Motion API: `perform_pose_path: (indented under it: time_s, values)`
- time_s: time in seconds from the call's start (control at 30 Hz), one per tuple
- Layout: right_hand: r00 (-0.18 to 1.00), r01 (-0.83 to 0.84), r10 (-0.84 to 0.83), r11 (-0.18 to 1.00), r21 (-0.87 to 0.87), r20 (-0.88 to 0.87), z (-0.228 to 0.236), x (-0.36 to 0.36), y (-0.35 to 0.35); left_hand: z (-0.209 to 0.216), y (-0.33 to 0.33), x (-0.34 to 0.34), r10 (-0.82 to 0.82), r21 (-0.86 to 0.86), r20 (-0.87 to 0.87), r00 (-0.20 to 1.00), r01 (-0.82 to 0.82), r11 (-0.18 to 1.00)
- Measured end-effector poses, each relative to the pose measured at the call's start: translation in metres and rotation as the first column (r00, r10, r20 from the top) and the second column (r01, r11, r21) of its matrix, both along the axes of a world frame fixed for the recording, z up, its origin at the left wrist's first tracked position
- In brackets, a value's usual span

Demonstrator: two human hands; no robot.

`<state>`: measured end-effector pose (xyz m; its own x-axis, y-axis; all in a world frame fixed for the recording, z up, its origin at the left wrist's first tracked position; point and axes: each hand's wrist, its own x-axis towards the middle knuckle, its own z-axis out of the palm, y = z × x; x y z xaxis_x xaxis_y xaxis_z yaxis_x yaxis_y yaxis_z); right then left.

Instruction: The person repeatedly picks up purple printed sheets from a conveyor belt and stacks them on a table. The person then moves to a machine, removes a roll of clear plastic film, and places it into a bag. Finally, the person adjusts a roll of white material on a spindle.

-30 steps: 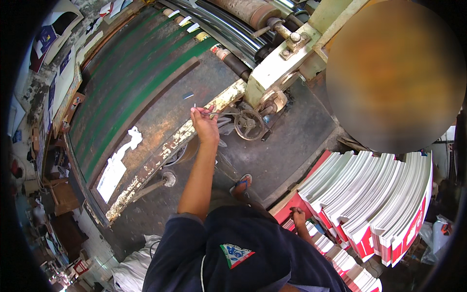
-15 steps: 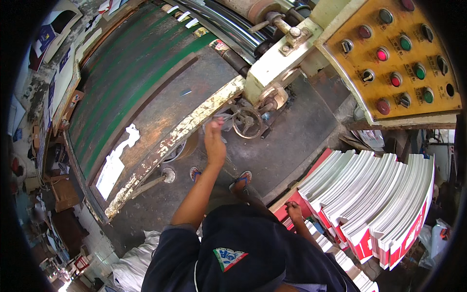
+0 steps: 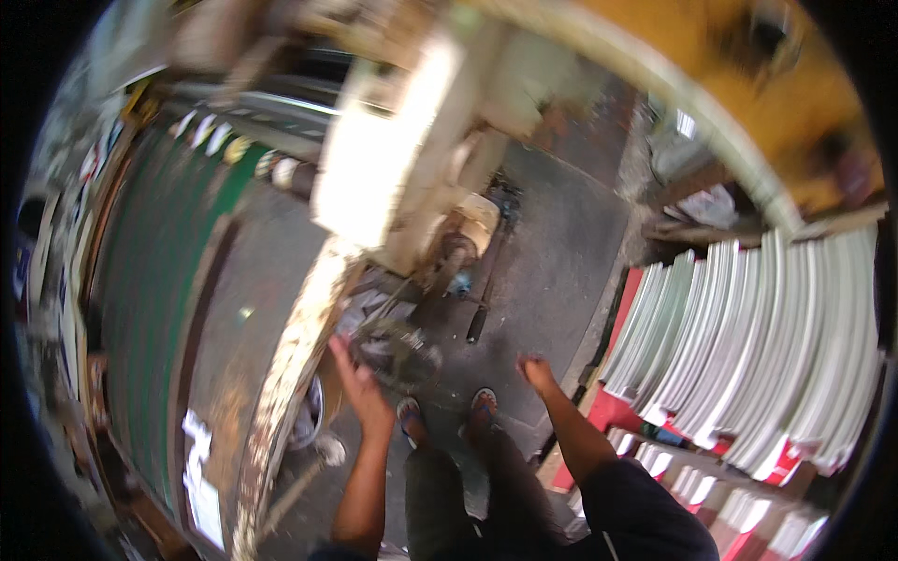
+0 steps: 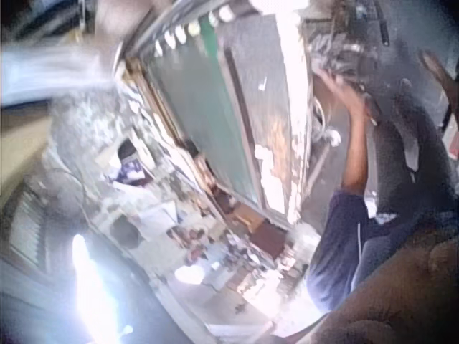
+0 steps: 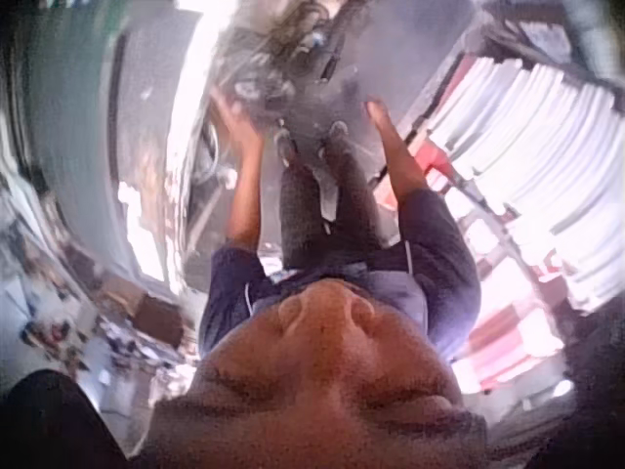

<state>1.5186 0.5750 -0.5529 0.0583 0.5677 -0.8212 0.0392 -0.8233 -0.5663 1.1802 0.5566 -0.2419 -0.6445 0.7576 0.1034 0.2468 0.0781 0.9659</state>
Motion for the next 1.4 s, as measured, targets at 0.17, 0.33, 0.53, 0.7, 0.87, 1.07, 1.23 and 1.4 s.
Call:
perform_pose_path:
  time_s: [0.17, 0.33, 0.53, 0.7, 0.87, 1.07, 1.23, 1.4]
  values:
    - [0.988, 0.138, -0.117, 0.959, 0.246, -0.098, -0.152, -0.109, 0.164, -0.195, -0.086, -0.039, -0.167, -0.36, 0.005, 0.986, 0.157, 0.92]
    - [0.659, -0.608, -0.068, 0.537, 0.584, 0.749, -0.261, -0.136, 0.319, -0.383, -0.062, -0.145, -0.634, -0.685, -0.473, 0.612, 0.197, 0.701]
    - [0.528, -0.683, -0.1, 0.54, 0.492, 0.843, -0.248, -0.164, 0.401, -0.481, -0.011, -0.206, -0.723, -0.823, -0.523, 0.452, -0.044, 0.567]
    - [0.463, -0.729, -0.036, 0.553, 0.404, 0.885, -0.248, -0.155, 0.412, -0.504, 0.029, -0.221, -0.606, -0.687, -0.719, 0.34, -0.212, 0.695]
    - [0.437, -0.811, 0.083, 0.467, 0.353, 0.895, -0.26, -0.165, 0.379, -0.476, 0.034, -0.209, -0.573, -0.645, -0.757, 0.315, -0.216, 0.733]
    - [0.468, -0.883, 0.281, 0.194, 0.428, 0.838, -0.276, -0.163, 0.281, -0.496, 0.084, -0.239, -0.766, -0.834, -0.537, 0.353, -0.355, 0.421]
    - [0.457, -0.871, 0.467, 0.06, 0.488, 0.757, -0.296, -0.132, 0.172, -0.55, 0.086, -0.309, -0.705, -0.856, -0.516, 0.486, -0.316, 0.409]
    - [0.497, -0.855, 0.443, 0.398, 0.333, 0.747, -0.294, -0.042, 0.099, -0.651, 0.102, -0.392, -0.581, -0.789, -0.482, 0.655, -0.037, 0.613]
